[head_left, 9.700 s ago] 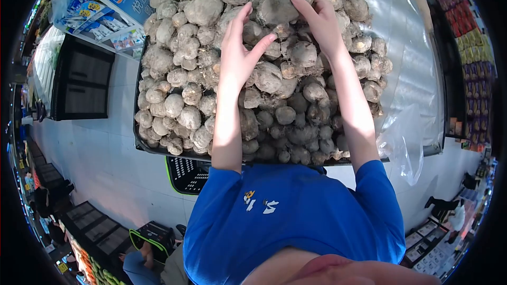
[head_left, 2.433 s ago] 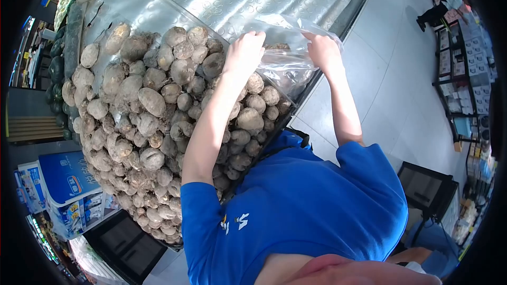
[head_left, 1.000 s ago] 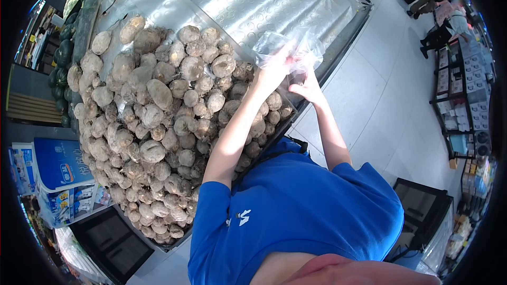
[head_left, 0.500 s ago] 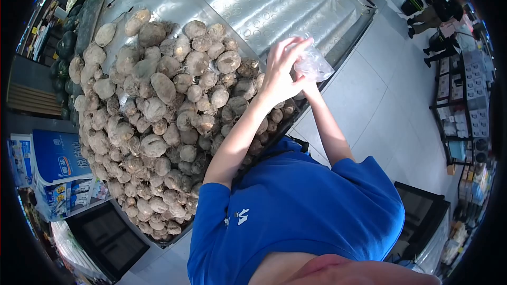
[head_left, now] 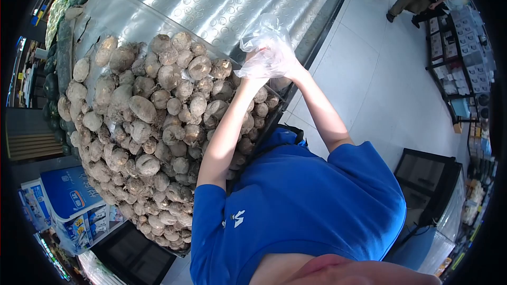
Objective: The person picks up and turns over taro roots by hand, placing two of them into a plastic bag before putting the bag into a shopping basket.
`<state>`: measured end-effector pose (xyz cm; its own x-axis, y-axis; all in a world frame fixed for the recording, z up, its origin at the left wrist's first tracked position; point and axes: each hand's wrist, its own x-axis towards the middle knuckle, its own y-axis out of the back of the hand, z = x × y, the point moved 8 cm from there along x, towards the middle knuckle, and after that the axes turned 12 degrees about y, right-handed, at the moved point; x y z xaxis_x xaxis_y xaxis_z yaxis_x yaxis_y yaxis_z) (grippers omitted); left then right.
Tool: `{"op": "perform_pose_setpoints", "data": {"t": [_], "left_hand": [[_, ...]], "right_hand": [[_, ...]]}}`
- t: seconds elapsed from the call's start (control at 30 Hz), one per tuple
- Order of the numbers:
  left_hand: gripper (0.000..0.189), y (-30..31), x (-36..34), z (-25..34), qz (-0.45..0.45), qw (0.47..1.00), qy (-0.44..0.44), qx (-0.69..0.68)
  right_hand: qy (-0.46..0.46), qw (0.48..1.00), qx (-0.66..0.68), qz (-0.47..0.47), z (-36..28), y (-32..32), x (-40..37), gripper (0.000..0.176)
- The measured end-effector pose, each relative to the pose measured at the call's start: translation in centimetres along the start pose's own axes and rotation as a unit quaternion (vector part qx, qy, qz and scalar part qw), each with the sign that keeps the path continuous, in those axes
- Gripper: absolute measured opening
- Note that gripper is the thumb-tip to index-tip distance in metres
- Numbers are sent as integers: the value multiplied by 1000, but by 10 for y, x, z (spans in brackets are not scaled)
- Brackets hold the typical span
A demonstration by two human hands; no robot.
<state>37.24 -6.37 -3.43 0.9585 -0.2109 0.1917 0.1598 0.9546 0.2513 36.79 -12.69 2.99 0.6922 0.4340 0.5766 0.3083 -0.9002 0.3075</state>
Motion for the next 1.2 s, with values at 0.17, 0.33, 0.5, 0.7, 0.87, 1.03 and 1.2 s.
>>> {"op": "perform_pose_setpoints", "data": {"t": [0.17,0.33,0.5,0.7,0.87,1.03,1.2], "left_hand": [[33,-22,9,-27,-108,749,140,-639],[34,28,4,48,22,981,20,-193],[34,94,-51,128,159,967,-43,195],[33,147,-273,175,292,922,38,251],[31,154,-317,193,435,842,130,291],[30,126,-404,225,583,712,249,302],[29,50,-484,260,692,565,352,281]], "right_hand": [[45,995,-75,-48,-26,7,17,59],[108,990,-75,-47,-74,11,52,70],[216,976,2,-41,-136,-14,85,55],[324,934,74,-132,-223,-47,50,51],[424,861,176,-217,-281,-111,59,48],[501,748,311,-304,-362,-161,22,46],[540,622,432,-366,-458,-233,-48,43]]}}
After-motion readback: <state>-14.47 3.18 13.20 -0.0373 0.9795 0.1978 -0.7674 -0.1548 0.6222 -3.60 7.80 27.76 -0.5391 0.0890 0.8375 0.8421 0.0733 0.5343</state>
